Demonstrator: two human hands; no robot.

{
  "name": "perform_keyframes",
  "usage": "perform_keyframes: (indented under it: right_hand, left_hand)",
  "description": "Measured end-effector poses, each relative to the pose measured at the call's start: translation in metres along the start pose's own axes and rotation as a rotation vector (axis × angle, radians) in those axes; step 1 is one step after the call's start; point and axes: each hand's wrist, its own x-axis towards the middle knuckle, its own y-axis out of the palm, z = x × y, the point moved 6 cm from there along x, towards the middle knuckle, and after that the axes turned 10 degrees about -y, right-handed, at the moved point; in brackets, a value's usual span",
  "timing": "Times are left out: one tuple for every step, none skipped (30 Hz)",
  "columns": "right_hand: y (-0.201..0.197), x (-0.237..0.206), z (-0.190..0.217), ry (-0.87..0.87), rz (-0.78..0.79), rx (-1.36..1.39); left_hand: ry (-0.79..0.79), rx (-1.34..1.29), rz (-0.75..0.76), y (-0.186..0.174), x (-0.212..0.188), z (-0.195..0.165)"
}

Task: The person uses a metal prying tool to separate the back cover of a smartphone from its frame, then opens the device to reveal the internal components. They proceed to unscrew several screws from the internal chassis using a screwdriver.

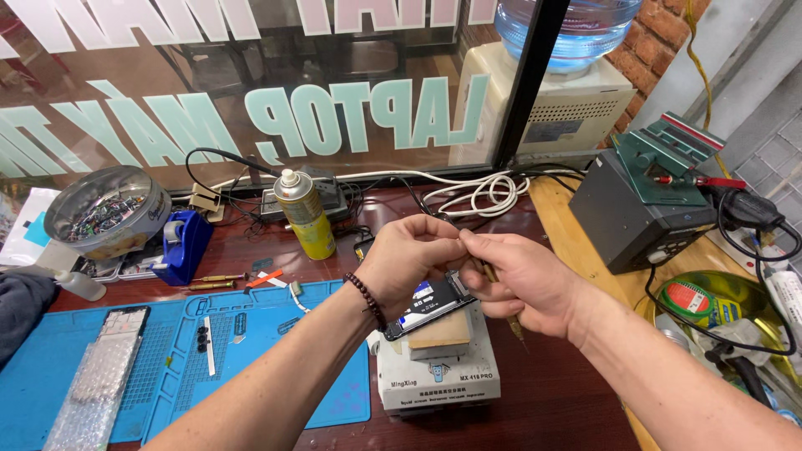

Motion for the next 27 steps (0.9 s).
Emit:
perform_keyframes:
  right_hand:
    - [0.001, 0.0, 0.0, 0.003, 0.004, 0.002]
    - [0.001, 0.0, 0.0, 0.009, 0.001, -0.004]
    - [0.002, 0.0, 0.0, 0.015, -0.003, -0.01]
    - [0.003, 0.001, 0.0, 0.02, -0.005, -0.015]
    - [0.004, 0.001, 0.0, 0.018, -0.014, -0.019]
    - [0.004, 0.0, 0.0, 0.018, -0.024, -0.023]
    - [0.004, 0.0, 0.001, 0.017, -0.037, -0.026]
    - [0.004, -0.001, 0.001, 0.022, -0.036, -0.032]
    - [0.005, -0.001, 0.0, 0.028, -0.034, -0.036]
    - [0.004, 0.0, 0.0, 0.033, -0.032, -0.04]
    - [0.002, 0.001, 0.0, 0.037, -0.028, -0.072]
    - [-0.001, 0.002, 0.0, 0.044, -0.023, -0.105]
    - [-0.004, 0.003, -0.002, 0.054, -0.018, -0.135]
    - [-0.013, 0.007, -0.001, 0.006, -0.093, -0.205]
    - [-0.023, 0.011, 0.001, -0.04, -0.17, -0.274]
    - [-0.035, 0.014, 0.005, -0.095, -0.248, -0.348]
    - [-0.047, 0.016, 0.006, -0.104, -0.328, -0.444]
    - [-0.06, 0.017, 0.006, -0.107, -0.405, -0.54]
    - [-0.072, 0.015, 0.005, -0.104, -0.478, -0.634]
    - [-0.081, 0.014, -0.002, -0.046, -0.497, -0.681]
    - [-0.09, 0.013, -0.009, 0.012, -0.514, -0.73]
    - [-0.098, 0.012, -0.014, 0.066, -0.532, -0.78]
    - [-0.103, 0.012, -0.022, 0.099, -0.526, -0.725]
    - [-0.106, 0.013, -0.03, 0.129, -0.522, -0.671]
    - [-0.108, 0.014, -0.037, 0.161, -0.517, -0.619]
    - [-0.108, 0.017, -0.042, 0.151, -0.505, -0.55]
    - [-0.105, 0.021, -0.049, 0.144, -0.489, -0.478]
  left_hand:
    - [0.015, -0.047, 0.045, 0.003, 0.0, -0.001]
    - [0.031, -0.093, 0.087, 0.005, 0.0, -0.002]
    - [0.033, -0.043, 0.052, 0.004, 0.0, -0.002]
    - [0.035, 0.008, 0.015, 0.003, 0.0, -0.003]
    - [0.036, 0.058, -0.021, 0.001, 0.0, -0.004]
    - [0.044, 0.111, -0.036, 0.0, -0.001, -0.006]
    - [0.052, 0.164, -0.05, 0.0, -0.002, -0.009]
    - [0.057, 0.216, -0.064, 0.0, -0.003, -0.01]
    - [0.055, 0.173, -0.026, 0.002, -0.004, -0.01]
    - [0.053, 0.131, 0.012, 0.004, -0.005, -0.01]
    - [0.054, 0.09, 0.051, 0.006, -0.006, -0.01]
    - [0.052, 0.133, 0.04, 0.005, -0.005, -0.011]
    - [0.045, 0.176, 0.028, 0.002, -0.005, -0.01]
    - [0.032, 0.217, 0.016, -0.002, -0.007, -0.008]
    - [0.017, 0.196, -0.001, -0.008, -0.01, -0.003]
    - [0.011, 0.179, -0.015, -0.016, -0.012, -0.002]
    - [0.008, 0.163, -0.029, -0.026, -0.014, -0.001]
    - [-0.008, 0.154, -0.112, -0.041, -0.017, 0.001]
    - [-0.03, 0.143, -0.199, -0.058, -0.022, 0.005]
    - [-0.058, 0.133, -0.289, -0.073, -0.029, 0.013]
    - [-0.121, 0.126, -0.406, -0.089, -0.036, 0.022]
    - [-0.179, 0.121, -0.52, -0.103, -0.042, 0.03]
    - [-0.233, 0.117, -0.63, -0.114, -0.046, 0.037]
    - [-0.282, 0.091, -0.656, -0.119, -0.048, 0.044]
    - [-0.333, 0.063, -0.683, -0.122, -0.051, 0.054]
    - [-0.386, 0.035, -0.714, -0.125, -0.055, 0.062]
    - [-0.425, -0.047, -0.67, -0.124, -0.053, 0.069]
